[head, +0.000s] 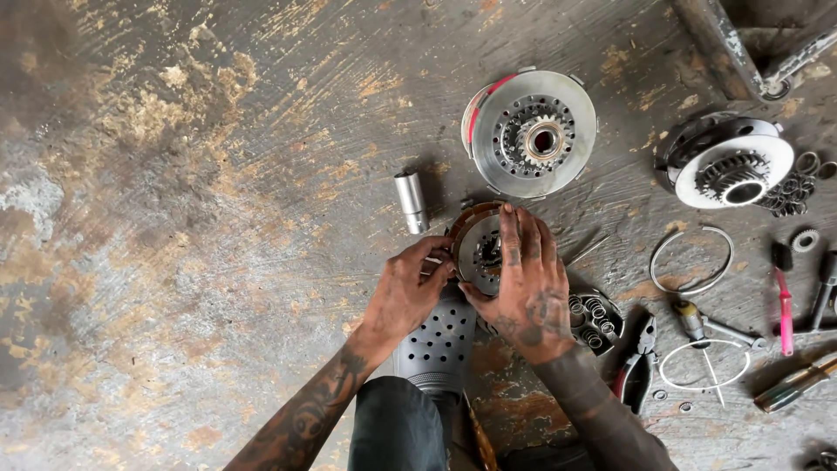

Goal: The person sits on the workshop floor and handles motorcycle clutch friction plates and steel plates, holding them up, turning them over and comparing them side by side. They then pick up the clutch hub and press the plates into place, working among scattered engine parts and hand tools.

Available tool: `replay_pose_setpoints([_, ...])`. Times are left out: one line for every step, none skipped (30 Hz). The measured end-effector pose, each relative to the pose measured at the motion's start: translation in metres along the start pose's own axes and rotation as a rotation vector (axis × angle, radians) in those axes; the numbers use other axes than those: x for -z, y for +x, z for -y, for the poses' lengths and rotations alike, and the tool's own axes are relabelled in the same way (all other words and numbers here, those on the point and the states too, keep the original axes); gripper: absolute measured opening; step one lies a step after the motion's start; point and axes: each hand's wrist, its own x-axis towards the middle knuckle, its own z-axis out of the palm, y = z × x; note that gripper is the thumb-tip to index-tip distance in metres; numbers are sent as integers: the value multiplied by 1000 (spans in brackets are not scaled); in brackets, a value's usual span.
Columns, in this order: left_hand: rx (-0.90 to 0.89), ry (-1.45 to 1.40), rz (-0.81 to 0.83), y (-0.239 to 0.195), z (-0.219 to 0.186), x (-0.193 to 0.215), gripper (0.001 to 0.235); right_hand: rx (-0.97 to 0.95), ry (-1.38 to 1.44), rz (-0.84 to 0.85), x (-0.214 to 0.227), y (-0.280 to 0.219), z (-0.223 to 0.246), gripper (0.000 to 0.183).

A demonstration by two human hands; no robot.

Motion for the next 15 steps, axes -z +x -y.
replay_pose_setpoints([-19, 33, -22, 2, 2, -1, 31, -3, -24, -12, -3, 1, 1, 128])
replay_pose_setpoints([-20, 31, -24, 3, 2, -1, 31, 0, -27, -13, -2, 3, 1, 128])
replay_pose_setpoints([-23, 36, -40, 2, 3, -2, 29, -28, 12, 8, -1, 2, 3, 130])
replay_pose_setpoints([-25, 41, -56, 0, 3, -2, 27, -56, 52, 28, -1, 2, 5, 133])
replay_pose_setpoints([-25, 41, -56, 1, 4, -2, 27, -56, 51, 28, -1, 1, 5, 133])
replay_pose_setpoints([-23, 44, -69, 1, 4, -2, 24, -77, 61, 4, -1, 0, 6, 130])
replay_pose_setpoints([-21, 47, -83, 1, 4, -2, 22, -97, 70, -21, -1, 0, 7, 128])
replay_pose_setpoints([-20, 46, -84, 3, 10, -2, 22, -96, 70, -21, -3, 1, 7, 128])
replay_pose_setpoints([-25, 9, -119, 4, 16, -3, 20, -118, 59, -27, -5, 1, 8, 129])
replay_pose_setpoints([-29, -27, -153, 5, 22, -4, 18, -140, 48, -33, -7, 1, 8, 131])
replay_pose_setpoints([-29, -27, -153, 5, 21, -4, 18, -139, 48, -33, -7, 2, 9, 131])
replay_pose_setpoints([-11, -18, -165, 4, 20, -4, 20, -142, 69, -53, -8, 3, 11, 130])
replay_pose_setpoints([10, -9, -177, 3, 19, -4, 21, -146, 91, -71, -9, 4, 13, 128])
replay_pose_setpoints([11, -9, -177, 2, 18, -4, 21, -146, 91, -69, -7, 3, 15, 128])
replay_pose_setpoints([10, 11, -176, 2, 16, -5, 24, -147, 94, -81, -5, 4, 17, 129])
